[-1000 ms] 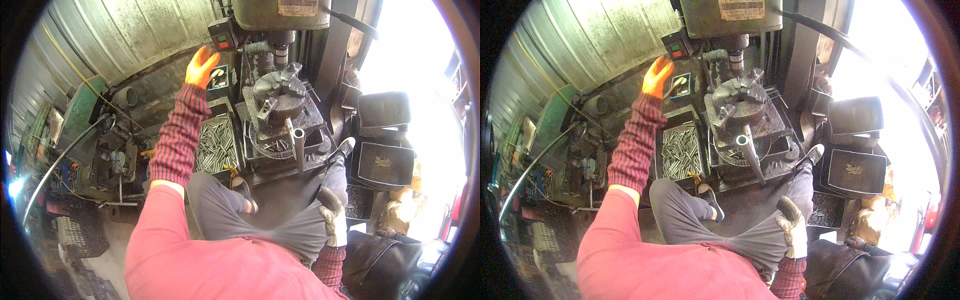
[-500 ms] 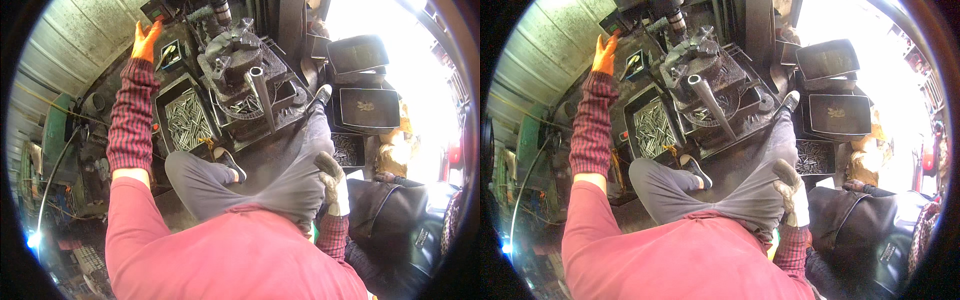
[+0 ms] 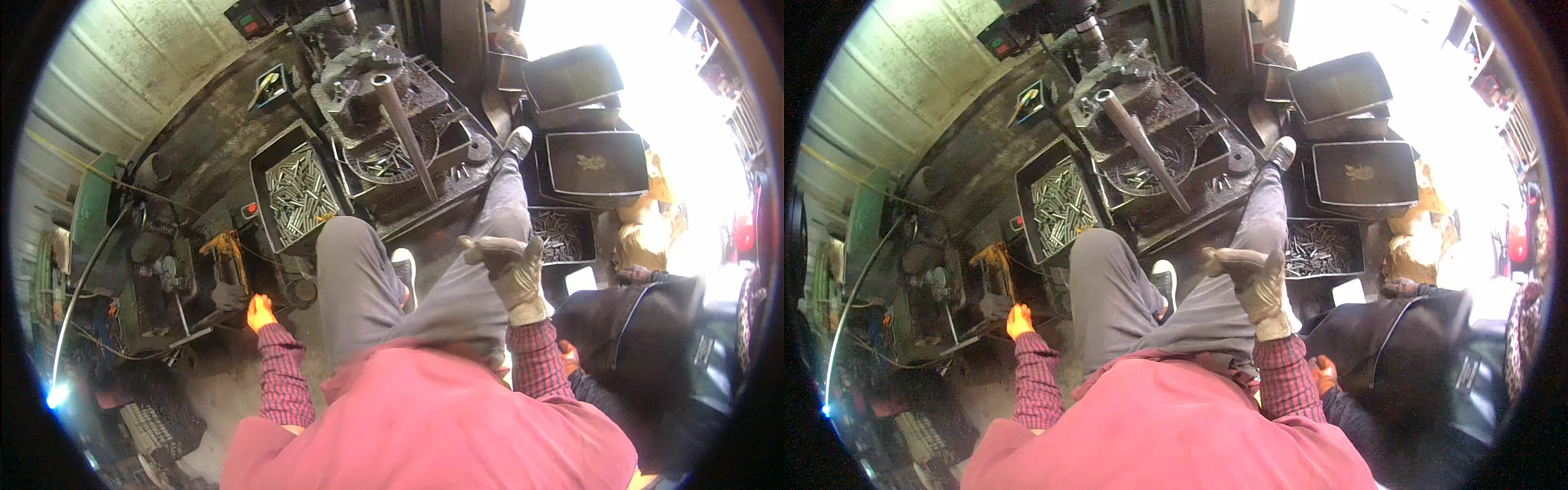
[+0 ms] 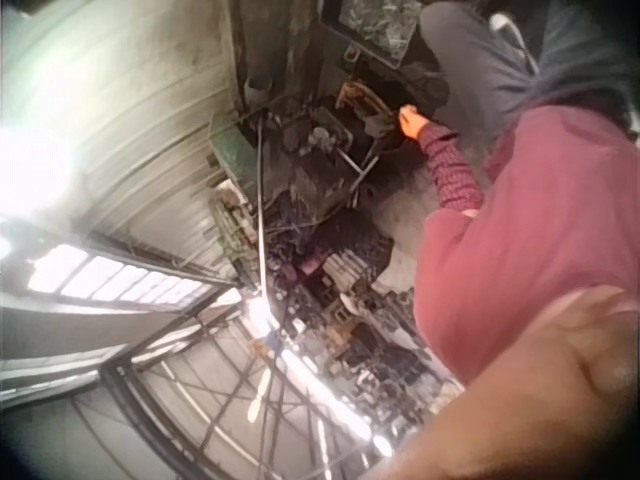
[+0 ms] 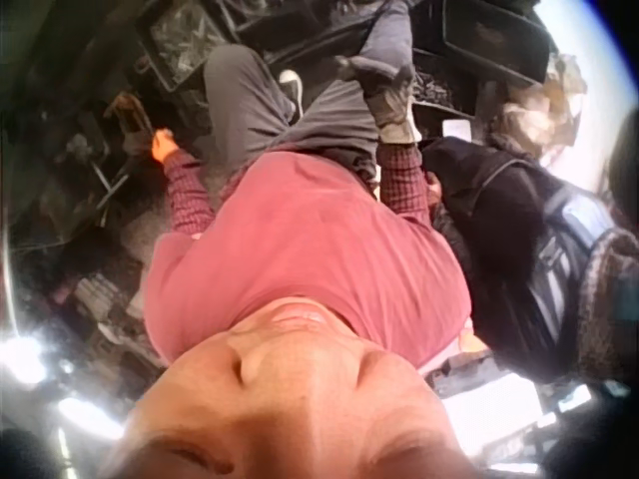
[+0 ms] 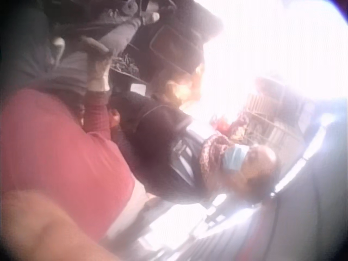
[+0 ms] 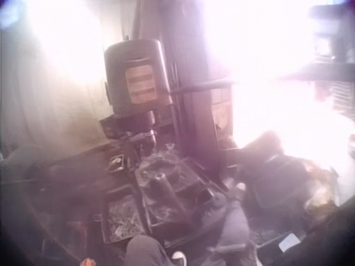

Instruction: The person repeatedly picks small metal rods from a tray, places them into a drill press chuck, operates the machine, and removes the processed pieces. The cycle continues for the duration of the clip.

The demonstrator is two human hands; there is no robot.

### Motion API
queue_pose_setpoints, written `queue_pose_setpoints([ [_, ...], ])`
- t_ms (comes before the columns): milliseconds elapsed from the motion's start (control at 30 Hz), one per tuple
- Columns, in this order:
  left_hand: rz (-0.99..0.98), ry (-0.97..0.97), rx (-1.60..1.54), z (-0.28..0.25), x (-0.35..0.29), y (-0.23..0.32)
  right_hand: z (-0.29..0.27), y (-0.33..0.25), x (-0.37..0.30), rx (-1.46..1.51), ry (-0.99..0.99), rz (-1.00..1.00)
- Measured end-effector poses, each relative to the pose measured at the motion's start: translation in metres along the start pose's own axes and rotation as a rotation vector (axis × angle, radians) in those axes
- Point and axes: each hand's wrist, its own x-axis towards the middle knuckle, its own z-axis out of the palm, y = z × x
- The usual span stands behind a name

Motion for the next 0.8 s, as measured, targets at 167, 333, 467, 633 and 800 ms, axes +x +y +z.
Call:
queue_pose_setpoints([
  [167,0.030,-0.218,0.137,0.019,-0.030,-0.019,0.017,0.003,-0.045,0.043,-0.069,-0.012],
  [333,0.058,-0.465,0.432,0.099,-0.045,-0.047,0.013,-0.020,-0.138,-0.152,0.224,-0.058],
  [467,-0.110,-0.599,0.487,0.154,-0.042,-0.097,0.017,-0.024,-0.218,-0.083,0.516,-0.059],
  [633,0.369,-1.161,1.190,0.158,-0.034,-0.149,0.019,-0.005,-0.264,-0.159,0.746,-0.135],
  [800,0.710,-1.437,1.853,0.133,-0.040,-0.147,0.007,-0.004,-0.257,-0.070,0.756,-0.166],
])
